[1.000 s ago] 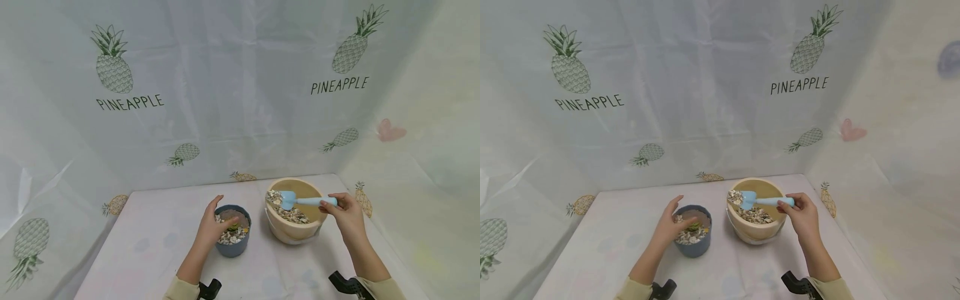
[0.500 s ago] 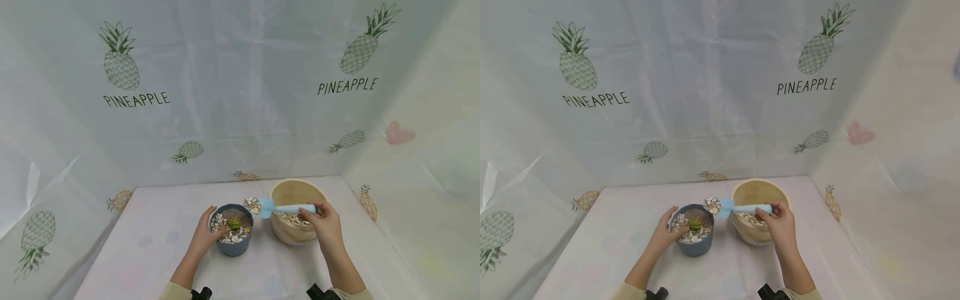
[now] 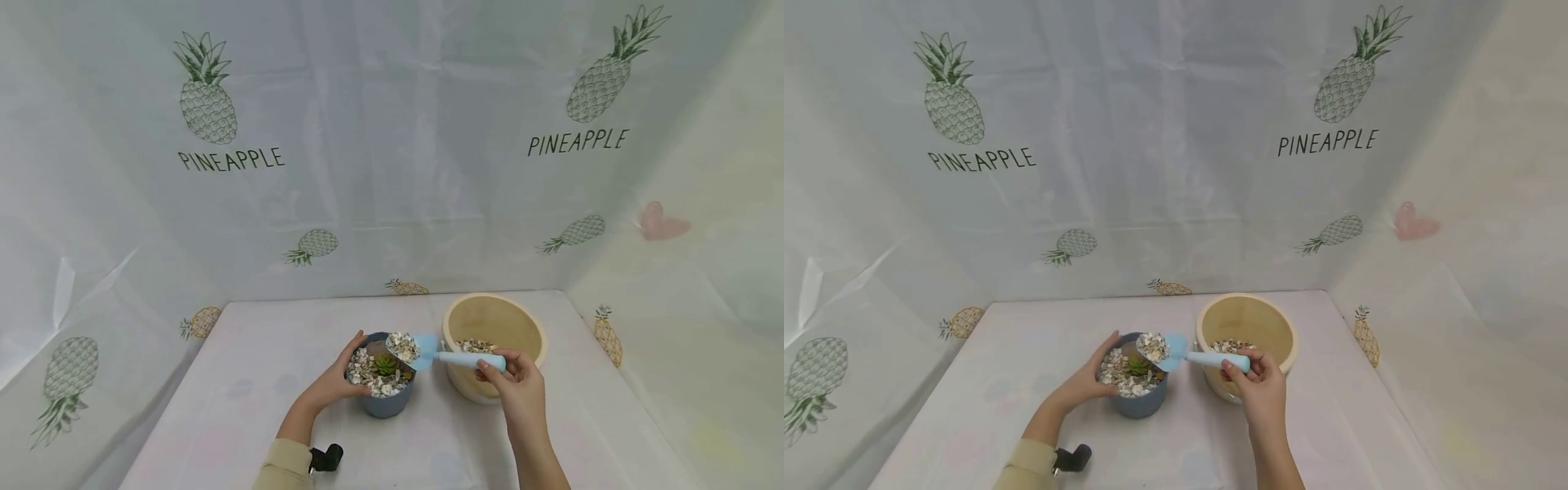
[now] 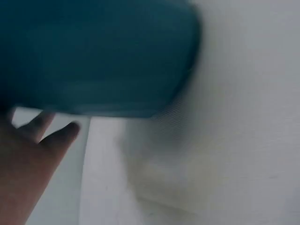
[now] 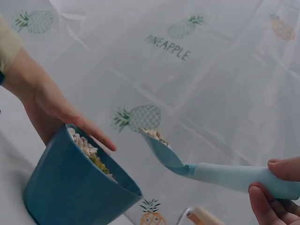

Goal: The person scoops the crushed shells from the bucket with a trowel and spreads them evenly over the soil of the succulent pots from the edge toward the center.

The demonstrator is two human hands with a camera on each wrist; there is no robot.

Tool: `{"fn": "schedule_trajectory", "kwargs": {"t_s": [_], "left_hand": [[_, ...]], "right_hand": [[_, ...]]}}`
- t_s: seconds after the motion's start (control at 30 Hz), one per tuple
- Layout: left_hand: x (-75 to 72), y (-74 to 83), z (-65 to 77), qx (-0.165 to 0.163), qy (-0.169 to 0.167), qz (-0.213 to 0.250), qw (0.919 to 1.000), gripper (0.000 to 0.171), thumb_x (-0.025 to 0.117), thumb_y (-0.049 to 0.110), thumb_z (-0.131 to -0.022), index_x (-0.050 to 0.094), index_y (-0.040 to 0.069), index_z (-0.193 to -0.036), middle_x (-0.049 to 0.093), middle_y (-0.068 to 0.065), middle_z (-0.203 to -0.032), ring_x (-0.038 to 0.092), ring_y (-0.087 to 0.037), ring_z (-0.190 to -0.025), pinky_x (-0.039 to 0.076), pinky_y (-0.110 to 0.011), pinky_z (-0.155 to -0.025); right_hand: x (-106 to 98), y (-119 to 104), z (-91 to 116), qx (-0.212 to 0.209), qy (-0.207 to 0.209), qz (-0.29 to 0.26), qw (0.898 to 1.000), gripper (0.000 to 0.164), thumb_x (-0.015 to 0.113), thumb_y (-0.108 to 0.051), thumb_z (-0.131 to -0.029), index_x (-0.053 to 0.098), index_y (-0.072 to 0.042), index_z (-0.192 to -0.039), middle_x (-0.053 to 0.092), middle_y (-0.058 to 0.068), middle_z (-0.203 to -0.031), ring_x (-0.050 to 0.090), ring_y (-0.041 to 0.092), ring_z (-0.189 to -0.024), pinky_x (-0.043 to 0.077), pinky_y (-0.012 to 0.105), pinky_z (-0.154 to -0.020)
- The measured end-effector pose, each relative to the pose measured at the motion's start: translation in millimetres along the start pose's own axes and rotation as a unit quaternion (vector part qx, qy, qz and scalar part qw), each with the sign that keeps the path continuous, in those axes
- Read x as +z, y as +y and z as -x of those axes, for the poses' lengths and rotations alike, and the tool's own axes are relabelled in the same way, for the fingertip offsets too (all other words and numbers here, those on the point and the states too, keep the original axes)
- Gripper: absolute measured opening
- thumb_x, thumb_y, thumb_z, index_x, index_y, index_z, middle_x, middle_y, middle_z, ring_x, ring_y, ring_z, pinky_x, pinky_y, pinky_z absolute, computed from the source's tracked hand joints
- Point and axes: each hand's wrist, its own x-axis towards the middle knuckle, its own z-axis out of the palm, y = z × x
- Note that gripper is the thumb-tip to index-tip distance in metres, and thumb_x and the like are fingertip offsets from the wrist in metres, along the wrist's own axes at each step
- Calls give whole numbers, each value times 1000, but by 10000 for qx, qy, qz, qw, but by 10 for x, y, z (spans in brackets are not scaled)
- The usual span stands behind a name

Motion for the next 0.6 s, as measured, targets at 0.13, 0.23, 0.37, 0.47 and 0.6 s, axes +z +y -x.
{"fn": "schedule_trajectory", "kwargs": {"t_s": [0.13,0.23,0.37,0.47,0.6], "left_hand": [[-144,-45,-42,207,-600,104,9979,120,90,29,-69,10,28,-158,-2,0,-163,-7,-33,-147,9,-70,-108],[-175,-50,-67,284,-684,281,9969,123,92,27,-66,12,25,-158,4,-3,-163,-2,-34,-147,11,-68,-109],[-143,-59,-60,250,-503,507,9971,119,93,25,-65,19,22,-157,11,-5,-162,5,-34,-147,12,-66,-110],[-105,-68,-45,222,-356,565,9975,113,91,22,-66,22,22,-156,12,-7,-162,8,-36,-146,16,-67,-109],[-35,-58,-31,191,-192,710,9971,108,90,18,-68,25,20,-154,12,-8,-161,11,-39,-145,20,-64,-109]], "right_hand": [[34,-4,78,-27,100,24,9999,34,71,11,-82,53,10,-110,65,8,-99,70,19,-74,58,31,-74],[52,-15,116,-62,95,0,9999,36,72,12,-81,52,13,-111,64,8,-100,70,19,-74,58,31,-72],[62,-34,125,-52,105,19,9999,34,72,12,-81,55,11,-110,64,9,-102,70,20,-75,58,32,-73],[56,-61,121,-59,162,27,9998,32,73,11,-81,57,9,-108,65,9,-102,70,21,-75,58,33,-73],[46,-81,125,-41,256,-43,9997,33,74,11,-80,57,10,-108,65,9,-103,70,20,-76,58,33,-73]]}}
